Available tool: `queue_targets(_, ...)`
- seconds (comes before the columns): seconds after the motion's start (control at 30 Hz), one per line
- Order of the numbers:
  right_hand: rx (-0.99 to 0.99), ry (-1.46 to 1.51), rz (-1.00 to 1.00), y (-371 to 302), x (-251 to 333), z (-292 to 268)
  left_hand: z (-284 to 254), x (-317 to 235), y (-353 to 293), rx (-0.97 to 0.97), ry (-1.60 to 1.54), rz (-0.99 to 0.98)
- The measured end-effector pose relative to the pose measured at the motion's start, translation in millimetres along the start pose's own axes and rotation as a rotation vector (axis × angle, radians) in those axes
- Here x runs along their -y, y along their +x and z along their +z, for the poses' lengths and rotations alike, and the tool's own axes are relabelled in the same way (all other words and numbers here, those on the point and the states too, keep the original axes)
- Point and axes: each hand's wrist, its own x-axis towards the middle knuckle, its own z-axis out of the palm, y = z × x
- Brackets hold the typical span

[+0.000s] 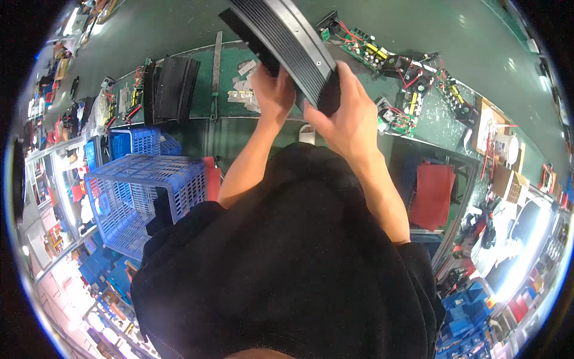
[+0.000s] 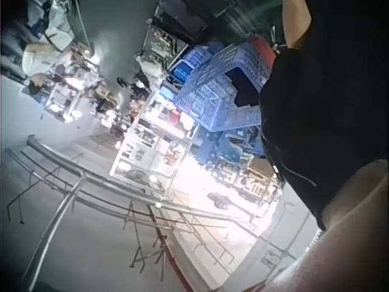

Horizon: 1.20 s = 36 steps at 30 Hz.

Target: Assembling and inspecting electronic components on an assembly line.

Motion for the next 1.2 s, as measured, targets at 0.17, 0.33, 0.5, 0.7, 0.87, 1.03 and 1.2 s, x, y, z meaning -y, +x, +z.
queue_targets(0.17, -0.037, 0.218, 0.019, 0, -9, -18, 16, -40, -11, -0.07, 0.179, 0.2)
queue_targets(0.33, -0.065, 0.768, 0.036, -4, -46, -31, 34, -63, -40, 0.0, 0.418, 0.11)
queue_targets(0.5, 0.031, 0.89, -0.002, -12, -60, -51, 52, -87, -55, -0.067, 0.678, 0.207)
queue_targets(0.7, -0.122, 1.488, 0.702, -29, -121, -50, 71, -140, -74, 0.129, 0.676, 0.589)
queue_targets(0.87, 0.426, 2.077, 0.251, -38, -128, -73, 89, -177, -110, 0.153, 0.535, 0.508)
queue_targets(1.03, 0.342, 1.754, 0.574, -46, -136, -73, 92, -178, -125, 0.212, 0.467, 0.46)
queue_targets(1.2, 0.444, 1.635, 0.528, -49, -162, -54, 83, -179, -123, 0.242, 0.435, 0.374)
